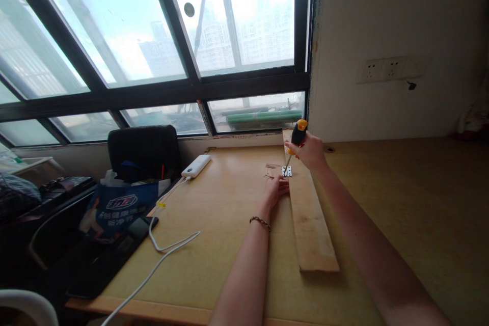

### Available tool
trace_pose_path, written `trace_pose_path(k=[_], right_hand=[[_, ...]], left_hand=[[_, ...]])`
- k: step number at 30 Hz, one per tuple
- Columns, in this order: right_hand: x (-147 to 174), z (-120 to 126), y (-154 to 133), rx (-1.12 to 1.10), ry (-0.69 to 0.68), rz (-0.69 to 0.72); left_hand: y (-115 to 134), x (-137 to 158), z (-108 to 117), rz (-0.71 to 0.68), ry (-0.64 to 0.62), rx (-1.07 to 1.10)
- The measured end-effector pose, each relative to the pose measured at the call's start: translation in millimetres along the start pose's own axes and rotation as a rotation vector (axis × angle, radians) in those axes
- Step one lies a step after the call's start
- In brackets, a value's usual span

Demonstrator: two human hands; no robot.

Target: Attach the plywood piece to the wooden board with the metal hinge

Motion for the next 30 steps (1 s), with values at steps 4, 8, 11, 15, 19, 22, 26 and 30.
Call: trace_pose_path(k=[4,8,11,15,19,22,26,30], right_hand=[[0.0,-2.5,2.2,0.002,-0.012,-0.01],[0.2,-5.7,3.8,-0.001,-0.02,-0.008],[0.4,-7.5,4.3,-0.002,-0.02,-0.002],[0.9,-8.2,3.3,-0.001,-0.027,0.003],[1.6,-7.2,2.0,-0.009,-0.024,0.002],[2.3,-7.1,1.8,-0.029,-0.021,0.001],[2.9,-7.9,2.1,-0.039,-0.024,0.003],[2.4,-8.0,2.0,-0.031,-0.028,0.005]], left_hand=[[2.4,3.1,-4.1,-0.024,-0.026,0.032],[3.5,4.7,-4.9,-0.023,-0.003,0.051],[3.3,3.5,-4.4,-0.023,-0.001,0.049],[2.6,2.0,-3.1,-0.023,0.005,0.036],[2.9,2.3,-2.9,-0.021,0.012,0.043],[3.7,2.3,-2.8,-0.027,0.017,0.044],[3.6,1.1,-2.3,-0.033,0.019,0.038],[3.0,0.0,-1.8,-0.028,0.023,0.04]])
Point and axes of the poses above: each hand's wrist, its own x-axis away from the middle knuckle, its own z-axis out of the back of the hand, y = z × x, the point moved 6 cm from there along -x, towards the middle knuckle, and after that the axes turned 12 degrees about x, right-handed, at the moved point
